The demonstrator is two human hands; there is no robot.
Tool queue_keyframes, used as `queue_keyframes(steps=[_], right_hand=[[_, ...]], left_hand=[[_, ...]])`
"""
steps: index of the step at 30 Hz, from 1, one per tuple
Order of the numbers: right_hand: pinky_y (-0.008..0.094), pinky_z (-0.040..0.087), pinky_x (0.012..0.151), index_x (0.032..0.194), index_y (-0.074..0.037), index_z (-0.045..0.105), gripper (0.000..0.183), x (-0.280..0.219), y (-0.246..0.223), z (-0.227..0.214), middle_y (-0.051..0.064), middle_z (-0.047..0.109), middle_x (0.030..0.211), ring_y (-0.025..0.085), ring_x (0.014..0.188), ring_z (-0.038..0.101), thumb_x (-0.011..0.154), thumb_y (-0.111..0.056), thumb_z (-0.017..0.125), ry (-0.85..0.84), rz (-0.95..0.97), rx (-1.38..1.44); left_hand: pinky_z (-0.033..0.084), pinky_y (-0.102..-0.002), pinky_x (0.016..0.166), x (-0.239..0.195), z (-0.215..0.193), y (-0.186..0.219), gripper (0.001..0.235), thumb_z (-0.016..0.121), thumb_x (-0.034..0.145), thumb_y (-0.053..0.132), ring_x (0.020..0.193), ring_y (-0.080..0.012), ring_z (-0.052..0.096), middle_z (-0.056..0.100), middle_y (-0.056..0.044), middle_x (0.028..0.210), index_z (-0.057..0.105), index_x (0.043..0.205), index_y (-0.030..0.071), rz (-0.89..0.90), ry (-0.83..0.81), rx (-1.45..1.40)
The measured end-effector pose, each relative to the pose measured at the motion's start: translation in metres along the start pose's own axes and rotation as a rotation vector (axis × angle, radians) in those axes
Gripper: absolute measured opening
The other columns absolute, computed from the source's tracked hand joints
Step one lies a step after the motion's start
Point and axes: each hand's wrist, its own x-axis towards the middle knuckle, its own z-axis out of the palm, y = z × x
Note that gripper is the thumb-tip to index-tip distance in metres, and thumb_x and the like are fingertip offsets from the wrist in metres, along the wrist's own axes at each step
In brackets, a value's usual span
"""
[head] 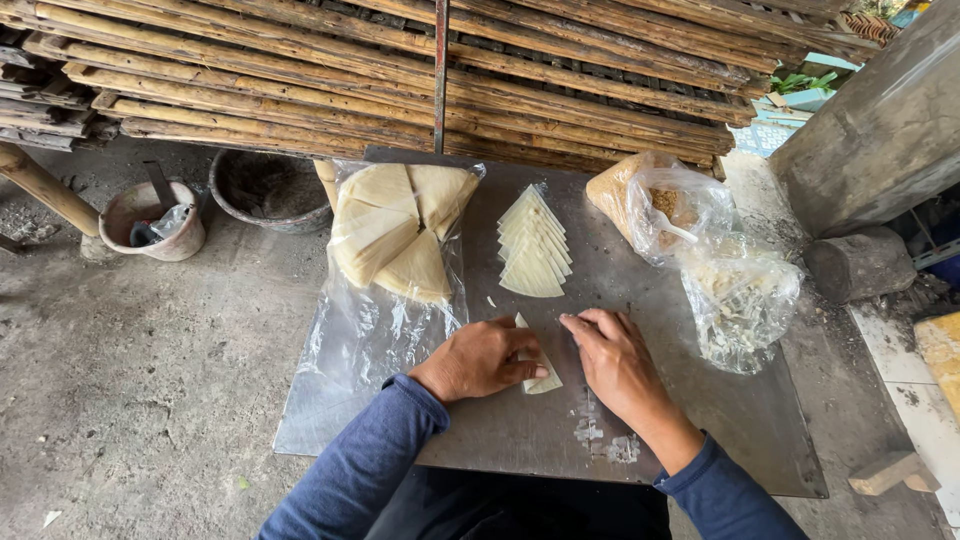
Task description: The person repeatedly scoops a grainy filling from a plastic bag onto triangular wrappers laid on a metal table, then folds each wrapper into a small packet and places it on a growing stack. The person uses a small white spoon to transfer the filling and handles the wrappers by hand.
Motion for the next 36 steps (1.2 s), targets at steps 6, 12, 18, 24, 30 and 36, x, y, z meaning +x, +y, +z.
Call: queue_keyframes(steps=[6,12,18,24,30,36], right_hand=[[0.041,0.053,0.088,0.1,-0.003,0.07,0.013,-0.003,-0.002,-0.004,0.011,0.07,0.103,0.03,0.096,0.067,0.088,-0.006,0.071,0.0,0.075,0.052],[0.026,0.062,0.065,0.112,-0.009,0.069,0.016,-0.064,0.022,-0.039,0.005,0.075,0.102,0.015,0.089,0.074,0.099,-0.019,0.066,0.247,0.319,0.19],[0.028,0.059,0.081,0.12,-0.003,0.065,0.016,-0.201,0.138,-0.105,0.012,0.069,0.111,0.016,0.097,0.069,0.106,-0.01,0.065,0.671,0.681,-0.058],[0.029,0.057,0.088,0.123,0.003,0.063,0.017,-0.322,0.223,-0.096,0.014,0.067,0.111,0.018,0.099,0.066,0.108,-0.004,0.058,0.614,0.953,-0.287],[0.029,0.054,0.095,0.126,0.008,0.06,0.019,-0.363,0.234,-0.068,0.017,0.064,0.111,0.02,0.1,0.064,0.11,0.002,0.051,0.713,0.772,-0.259],[0.029,0.056,0.086,0.113,0.005,0.069,0.013,-0.356,0.212,-0.059,0.016,0.072,0.097,0.018,0.089,0.07,0.11,-0.005,0.062,0.481,0.907,-0.453]], left_hand=[[0.057,-0.041,0.07,0.0,0.001,-0.001,0.04,0.079,0.083,0.042,0.078,-0.0287,0.071,0.066,-0.011,0.089,0.067,0.095,0.005,-0.073,-0.007,-0.017],[0.056,-0.04,0.067,-0.003,-0.012,0.001,0.03,0.071,0.08,0.009,0.075,-0.0302,0.071,0.065,-0.013,0.084,0.057,0.105,0.005,-0.114,0.028,-0.133],[0.058,-0.037,0.069,-0.007,-0.013,-0.001,0.02,0.062,0.09,0.008,0.076,-0.0256,0.072,0.07,-0.012,0.082,0.056,0.109,0.005,-0.164,-0.009,-0.176],[0.058,-0.036,0.074,-0.002,-0.01,-0.002,0.014,0.065,0.09,0.01,0.083,-0.0251,0.073,0.072,-0.013,0.091,0.068,0.099,0.001,-0.117,-0.034,-0.237],[0.06,-0.029,0.085,0.037,-0.011,0.019,0.018,0.066,0.096,0.014,0.094,-0.0168,0.075,0.076,-0.009,0.103,0.07,0.11,0.003,-0.098,0.005,-0.399],[0.058,-0.029,0.082,0.056,-0.007,0.027,0.014,0.064,0.097,0.0,0.095,-0.0174,0.068,0.072,-0.012,0.102,0.067,0.111,0.0,-0.076,-0.012,-0.671]])
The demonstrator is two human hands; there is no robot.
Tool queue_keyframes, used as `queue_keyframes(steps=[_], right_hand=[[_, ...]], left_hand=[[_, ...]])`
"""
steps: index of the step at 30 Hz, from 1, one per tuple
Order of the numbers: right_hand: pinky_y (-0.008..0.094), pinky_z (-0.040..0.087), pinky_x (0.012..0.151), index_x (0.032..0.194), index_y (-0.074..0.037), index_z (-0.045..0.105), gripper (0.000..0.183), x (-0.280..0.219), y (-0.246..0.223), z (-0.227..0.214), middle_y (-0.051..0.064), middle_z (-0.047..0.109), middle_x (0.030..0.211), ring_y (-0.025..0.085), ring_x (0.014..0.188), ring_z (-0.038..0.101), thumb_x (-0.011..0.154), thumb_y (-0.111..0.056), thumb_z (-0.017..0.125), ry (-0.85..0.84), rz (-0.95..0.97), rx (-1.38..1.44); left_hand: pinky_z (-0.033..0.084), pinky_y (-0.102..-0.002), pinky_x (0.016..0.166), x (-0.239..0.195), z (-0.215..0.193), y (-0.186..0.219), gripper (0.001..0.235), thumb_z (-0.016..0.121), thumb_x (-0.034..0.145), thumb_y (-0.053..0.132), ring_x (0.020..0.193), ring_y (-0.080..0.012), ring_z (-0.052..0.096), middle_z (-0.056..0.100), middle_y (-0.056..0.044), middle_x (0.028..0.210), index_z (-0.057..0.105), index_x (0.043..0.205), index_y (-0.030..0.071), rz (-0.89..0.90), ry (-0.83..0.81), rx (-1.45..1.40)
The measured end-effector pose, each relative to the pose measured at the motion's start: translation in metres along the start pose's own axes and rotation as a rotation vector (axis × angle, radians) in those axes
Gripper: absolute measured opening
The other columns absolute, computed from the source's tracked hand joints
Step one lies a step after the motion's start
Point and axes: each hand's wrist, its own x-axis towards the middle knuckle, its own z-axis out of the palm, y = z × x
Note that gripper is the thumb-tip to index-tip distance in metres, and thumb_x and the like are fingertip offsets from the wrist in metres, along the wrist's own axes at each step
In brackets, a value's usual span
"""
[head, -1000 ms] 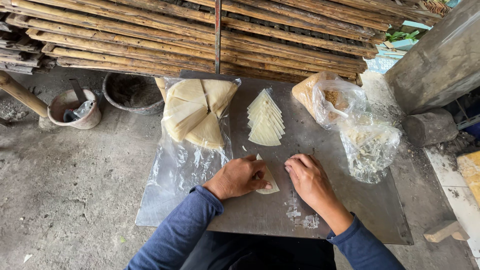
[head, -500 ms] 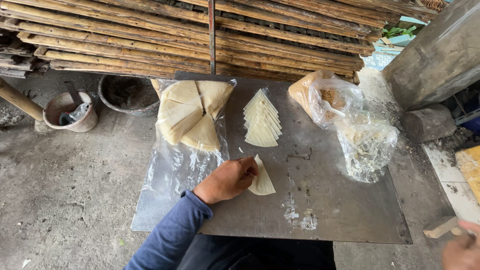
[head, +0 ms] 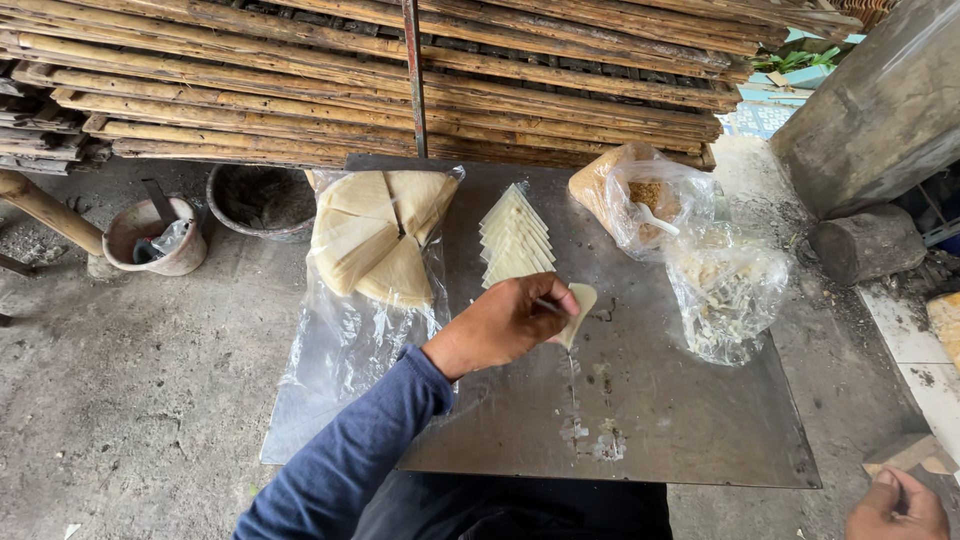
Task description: The person repeatedly scoops a grainy filling from a plastic bag onto triangular wrappers laid on a metal table, then folds each wrapper into a small packet and places it on a growing stack. The person uses a small white spoon to transfer the filling and handles the wrappers by hand.
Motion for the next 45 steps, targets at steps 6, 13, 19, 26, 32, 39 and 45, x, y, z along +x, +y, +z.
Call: queue_keyframes(steps=[6,13,19,26,32,39,45], right_hand=[[0.028,0.057,0.086,0.112,0.003,0.071,0.013,-0.006,-0.033,-0.012,0.015,0.073,0.097,0.019,0.09,0.072,0.108,-0.005,0.063,-0.032,-0.007,0.052],[0.027,0.056,0.093,0.117,-0.002,0.072,0.007,0.029,-0.151,-0.044,0.011,0.075,0.111,0.019,0.1,0.071,0.112,-0.006,0.068,-0.001,-0.215,0.255],[0.033,0.055,0.094,0.128,-0.009,0.07,0.019,0.116,-0.267,-0.036,0.011,0.071,0.119,0.021,0.106,0.07,0.109,-0.013,0.069,-0.145,-0.46,0.41],[0.045,0.054,0.085,0.132,-0.01,0.067,0.036,0.161,-0.356,0.047,0.018,0.07,0.107,0.037,0.098,0.067,0.098,-0.023,0.071,-0.263,-0.684,0.233],[0.044,0.054,0.086,0.116,-0.005,0.072,0.017,0.17,-0.366,0.099,0.017,0.073,0.101,0.035,0.093,0.069,0.103,-0.013,0.066,-0.205,-0.666,0.223],[0.046,0.048,0.089,0.111,-0.006,0.073,0.013,0.177,-0.361,0.121,0.013,0.075,0.102,0.031,0.094,0.072,0.1,-0.01,0.068,-0.056,-0.676,0.101],[0.045,0.05,0.093,0.111,-0.003,0.073,0.019,0.169,-0.358,0.13,0.012,0.077,0.099,0.024,0.082,0.072,0.092,-0.004,0.07,-0.167,-0.59,0.212]], left_hand=[[0.058,-0.034,0.084,-0.043,-0.007,-0.027,0.02,0.069,0.089,0.011,0.097,-0.0208,0.073,0.073,-0.014,0.105,0.069,0.108,0.003,-0.149,0.049,0.376],[0.058,-0.035,0.078,-0.063,-0.004,-0.021,0.034,0.079,0.084,0.02,0.085,-0.0223,0.066,0.062,-0.011,0.101,0.065,0.111,0.005,-0.241,0.09,0.492],[0.06,-0.032,0.074,-0.071,0.004,-0.026,0.034,0.078,0.082,0.014,0.08,-0.0188,0.07,0.064,-0.009,0.1,0.065,0.112,0.006,-0.162,0.238,0.434],[0.062,-0.029,0.074,-0.08,0.006,-0.033,0.029,0.081,0.084,0.014,0.084,-0.0166,0.073,0.065,-0.009,0.102,0.065,0.106,0.005,-0.11,0.34,0.312],[0.062,-0.03,0.073,-0.082,0.006,-0.035,0.024,0.078,0.085,0.01,0.083,-0.0196,0.073,0.065,-0.009,0.096,0.067,0.105,0.004,-0.095,0.326,0.377],[0.063,-0.029,0.077,-0.082,0.005,-0.035,0.023,0.075,0.087,0.006,0.086,-0.0195,0.074,0.063,-0.009,0.101,0.065,0.107,0.003,-0.076,0.323,0.319],[0.065,-0.029,0.081,-0.083,0.004,-0.032,0.022,0.074,0.087,0.007,0.089,-0.0186,0.075,0.064,-0.009,0.105,0.065,0.107,0.003,-0.089,0.307,0.304]])
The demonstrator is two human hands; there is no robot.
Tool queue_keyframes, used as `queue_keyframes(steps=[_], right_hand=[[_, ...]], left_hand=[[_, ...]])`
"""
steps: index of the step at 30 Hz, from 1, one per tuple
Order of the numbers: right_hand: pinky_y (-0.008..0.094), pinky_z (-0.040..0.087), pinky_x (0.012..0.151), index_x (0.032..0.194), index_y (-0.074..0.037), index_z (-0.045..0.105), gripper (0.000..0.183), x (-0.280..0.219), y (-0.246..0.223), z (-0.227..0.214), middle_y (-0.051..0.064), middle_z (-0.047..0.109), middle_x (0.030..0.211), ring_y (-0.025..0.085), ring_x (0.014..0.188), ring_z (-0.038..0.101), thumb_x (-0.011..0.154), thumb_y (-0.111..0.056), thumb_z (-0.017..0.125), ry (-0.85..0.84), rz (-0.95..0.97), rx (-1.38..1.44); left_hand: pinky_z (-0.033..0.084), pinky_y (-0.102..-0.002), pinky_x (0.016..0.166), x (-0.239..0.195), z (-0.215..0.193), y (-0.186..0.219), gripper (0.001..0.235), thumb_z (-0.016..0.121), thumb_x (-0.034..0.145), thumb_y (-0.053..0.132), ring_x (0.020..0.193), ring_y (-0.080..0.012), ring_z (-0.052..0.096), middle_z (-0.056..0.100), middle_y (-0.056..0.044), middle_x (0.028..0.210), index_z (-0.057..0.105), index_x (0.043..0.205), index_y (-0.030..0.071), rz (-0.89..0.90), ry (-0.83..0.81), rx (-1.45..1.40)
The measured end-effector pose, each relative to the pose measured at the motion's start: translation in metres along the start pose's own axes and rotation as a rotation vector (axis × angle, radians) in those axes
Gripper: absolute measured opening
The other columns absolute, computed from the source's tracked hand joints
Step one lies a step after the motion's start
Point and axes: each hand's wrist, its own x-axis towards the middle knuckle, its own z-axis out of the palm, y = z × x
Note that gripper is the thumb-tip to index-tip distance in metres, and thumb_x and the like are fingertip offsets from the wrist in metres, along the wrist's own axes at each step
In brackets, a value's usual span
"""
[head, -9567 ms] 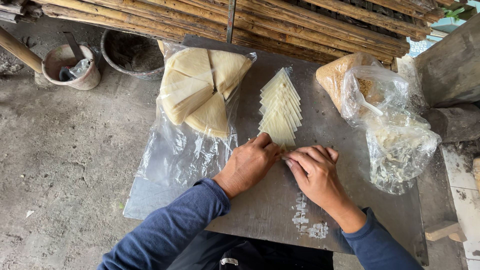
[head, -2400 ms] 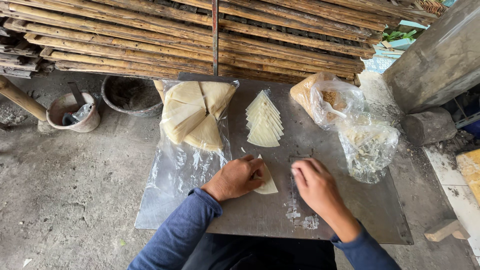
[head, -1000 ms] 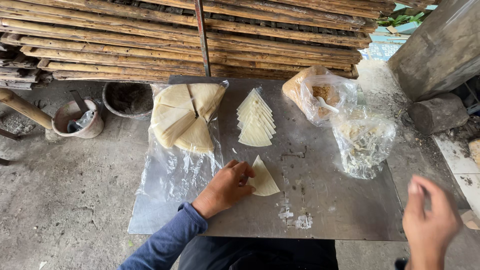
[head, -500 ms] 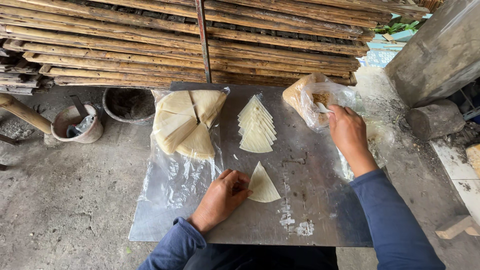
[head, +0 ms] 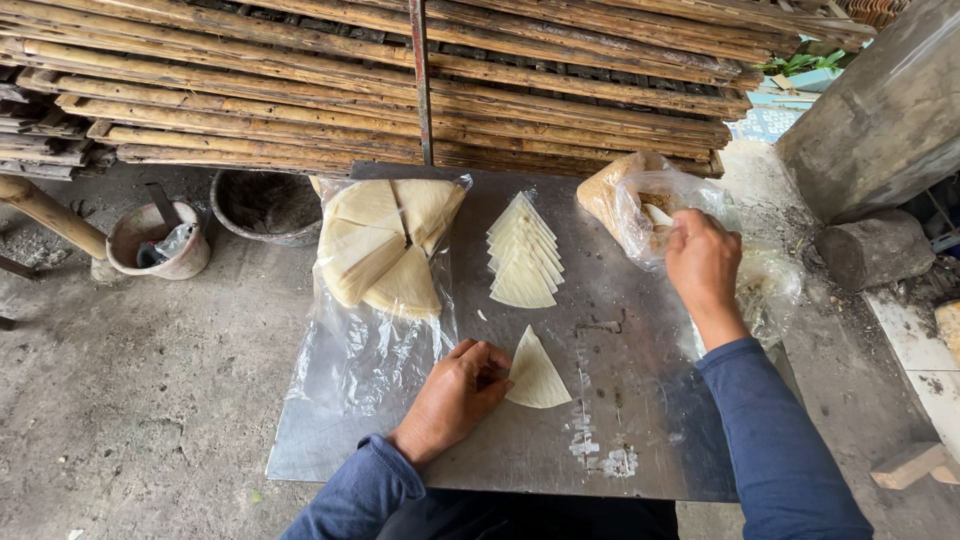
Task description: The person repeatedly scoops a grainy filling from a plastic bag onto triangular wrappers laid on a metal table, then folds each wrapper into a small packet and places it on a growing stack. The person uses a small white spoon to transfer the filling and handles the wrappers by hand.
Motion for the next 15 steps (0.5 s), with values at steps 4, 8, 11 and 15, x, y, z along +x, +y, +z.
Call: queue_keyframes(steps=[4,8,11,15], right_hand=[[0.037,0.055,0.073,0.106,-0.002,0.074,0.01,0.003,0.001,-0.013,0.013,0.076,0.092,0.02,0.077,0.07,0.102,-0.003,0.066,0.055,0.306,0.35],[0.027,0.052,0.062,0.106,-0.002,0.073,0.012,0.008,-0.001,-0.03,0.011,0.075,0.09,0.013,0.069,0.066,0.102,-0.001,0.062,0.04,0.556,0.66],[0.025,0.051,0.06,0.108,-0.001,0.072,0.013,0.001,-0.001,-0.046,0.011,0.074,0.092,0.012,0.069,0.066,0.102,0.001,0.06,0.071,0.594,0.794],[0.024,0.052,0.069,0.113,0.002,0.071,0.013,-0.023,-0.001,-0.075,0.011,0.074,0.097,0.012,0.076,0.065,0.106,0.005,0.06,0.141,0.502,0.908]], left_hand=[[0.064,-0.029,0.081,0.0,-0.001,-0.002,0.023,0.074,0.087,0.006,0.089,-0.0189,0.074,0.062,-0.009,0.105,0.065,0.108,0.003,-0.008,-0.012,0.001],[0.064,-0.029,0.079,0.001,0.0,-0.001,0.022,0.074,0.087,0.006,0.088,-0.0191,0.074,0.063,-0.01,0.104,0.065,0.106,0.003,0.003,0.001,-0.019],[0.063,-0.029,0.077,0.0,-0.001,-0.002,0.021,0.075,0.086,0.006,0.085,-0.0199,0.074,0.064,-0.01,0.1,0.065,0.104,0.003,0.01,0.014,-0.002],[0.062,-0.031,0.075,-0.001,-0.001,-0.002,0.023,0.075,0.084,0.007,0.083,-0.0214,0.074,0.064,-0.01,0.098,0.066,0.104,0.003,0.027,0.053,0.022]])
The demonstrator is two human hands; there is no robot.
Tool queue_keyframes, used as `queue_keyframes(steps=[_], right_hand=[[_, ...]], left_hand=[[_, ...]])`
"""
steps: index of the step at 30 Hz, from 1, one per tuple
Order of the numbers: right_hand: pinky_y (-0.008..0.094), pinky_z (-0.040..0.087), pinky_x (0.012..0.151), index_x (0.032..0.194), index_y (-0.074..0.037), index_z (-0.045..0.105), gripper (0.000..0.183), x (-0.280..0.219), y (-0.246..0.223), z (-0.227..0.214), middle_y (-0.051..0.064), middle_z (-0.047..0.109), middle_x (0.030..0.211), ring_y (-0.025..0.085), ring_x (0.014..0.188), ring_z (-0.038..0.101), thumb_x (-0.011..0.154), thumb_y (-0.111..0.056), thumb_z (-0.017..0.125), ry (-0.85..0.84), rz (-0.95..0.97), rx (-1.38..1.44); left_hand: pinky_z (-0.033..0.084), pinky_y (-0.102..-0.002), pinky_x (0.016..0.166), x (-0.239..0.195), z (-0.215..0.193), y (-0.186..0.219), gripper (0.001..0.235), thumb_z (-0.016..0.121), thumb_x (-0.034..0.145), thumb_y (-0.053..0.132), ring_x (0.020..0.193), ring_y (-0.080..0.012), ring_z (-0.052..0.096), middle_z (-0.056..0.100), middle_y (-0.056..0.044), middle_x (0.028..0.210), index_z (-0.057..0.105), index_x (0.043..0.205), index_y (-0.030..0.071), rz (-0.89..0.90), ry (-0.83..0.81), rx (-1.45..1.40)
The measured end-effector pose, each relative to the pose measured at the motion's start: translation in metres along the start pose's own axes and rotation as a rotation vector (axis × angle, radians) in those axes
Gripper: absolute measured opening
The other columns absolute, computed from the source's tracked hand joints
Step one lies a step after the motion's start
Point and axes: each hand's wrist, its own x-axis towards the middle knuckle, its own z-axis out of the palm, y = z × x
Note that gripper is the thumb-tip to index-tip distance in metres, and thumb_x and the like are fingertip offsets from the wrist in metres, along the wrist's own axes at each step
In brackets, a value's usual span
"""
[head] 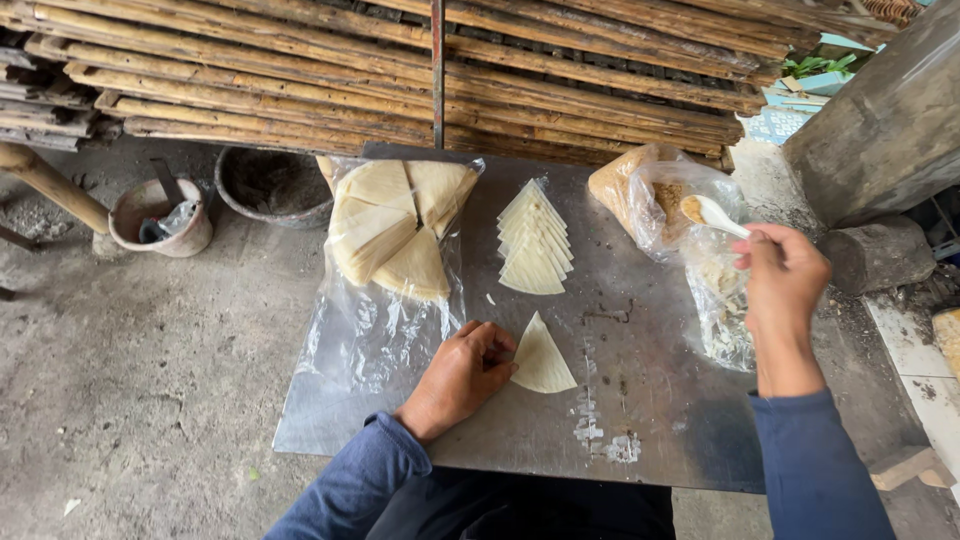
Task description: The person repeatedly scoops a grainy filling from a plastic bag onto triangular wrappers laid on a metal table, then folds each wrapper into a small packet and places it on a growing stack. The person uses a small white spoon to transfer the filling and handles the wrappers by hand.
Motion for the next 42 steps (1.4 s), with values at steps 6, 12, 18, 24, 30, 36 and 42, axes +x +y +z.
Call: queue_keyframes(steps=[6,12,18,24,30,36,42], right_hand=[[0.026,0.053,0.072,0.115,0.002,0.068,0.015,-0.065,-0.022,-0.012,0.012,0.072,0.098,0.014,0.079,0.065,0.104,0.005,0.058,-0.154,0.054,0.116],[0.028,0.058,0.067,0.11,-0.003,0.073,0.017,-0.141,-0.021,0.027,0.009,0.077,0.091,0.013,0.075,0.069,0.098,-0.006,0.062,-0.482,0.178,0.009],[0.027,0.054,0.074,0.109,-0.006,0.071,0.015,-0.172,-0.042,0.041,0.003,0.077,0.087,0.011,0.082,0.071,0.098,-0.011,0.062,-0.602,-0.005,-0.225],[0.032,0.038,0.087,0.111,-0.012,0.071,0.018,-0.174,-0.06,0.038,-0.002,0.074,0.096,0.016,0.088,0.066,0.093,-0.009,0.069,-0.495,-0.68,-0.491],[0.037,0.031,0.093,0.116,-0.015,0.072,0.029,-0.178,-0.072,0.035,-0.005,0.073,0.1,0.015,0.093,0.061,0.088,-0.01,0.076,-0.449,-0.952,-0.605],[0.037,0.029,0.092,0.116,-0.017,0.072,0.03,-0.181,-0.072,0.033,-0.008,0.073,0.103,0.014,0.096,0.06,0.087,-0.01,0.078,-0.432,-0.989,-0.623],[0.035,0.028,0.095,0.113,-0.016,0.073,0.024,-0.182,-0.054,0.032,-0.007,0.074,0.099,0.013,0.096,0.059,0.09,-0.015,0.077,-0.395,-0.98,-0.631]], left_hand=[[0.062,-0.031,0.077,0.0,0.001,-0.001,0.023,0.075,0.084,0.009,0.084,-0.0212,0.075,0.064,-0.01,0.1,0.066,0.104,0.003,-0.007,0.002,0.005],[0.065,-0.029,0.081,-0.003,0.004,-0.001,0.02,0.074,0.086,0.006,0.088,-0.0219,0.076,0.062,-0.011,0.105,0.066,0.104,0.003,0.004,0.005,0.021],[0.064,-0.03,0.082,-0.004,0.005,-0.001,0.02,0.073,0.086,0.004,0.089,-0.0229,0.076,0.062,-0.012,0.105,0.066,0.105,0.002,0.02,0.028,-0.005],[0.063,-0.031,0.079,-0.004,0.005,0.0,0.02,0.073,0.084,0.003,0.087,-0.0234,0.075,0.062,-0.012,0.103,0.065,0.102,0.003,0.002,0.015,0.02],[0.063,-0.033,0.078,-0.005,0.004,0.001,0.018,0.072,0.085,0.003,0.083,-0.024,0.074,0.063,-0.012,0.099,0.064,0.101,0.002,0.028,0.024,0.034],[0.063,-0.032,0.078,-0.005,0.004,0.0,0.016,0.069,0.087,0.002,0.083,-0.024,0.074,0.063,-0.012,0.099,0.064,0.102,0.002,0.039,0.021,0.03],[0.063,-0.032,0.077,-0.005,0.003,0.001,0.016,0.07,0.087,0.004,0.082,-0.0244,0.073,0.064,-0.012,0.098,0.064,0.102,0.002,0.048,0.021,0.024]])
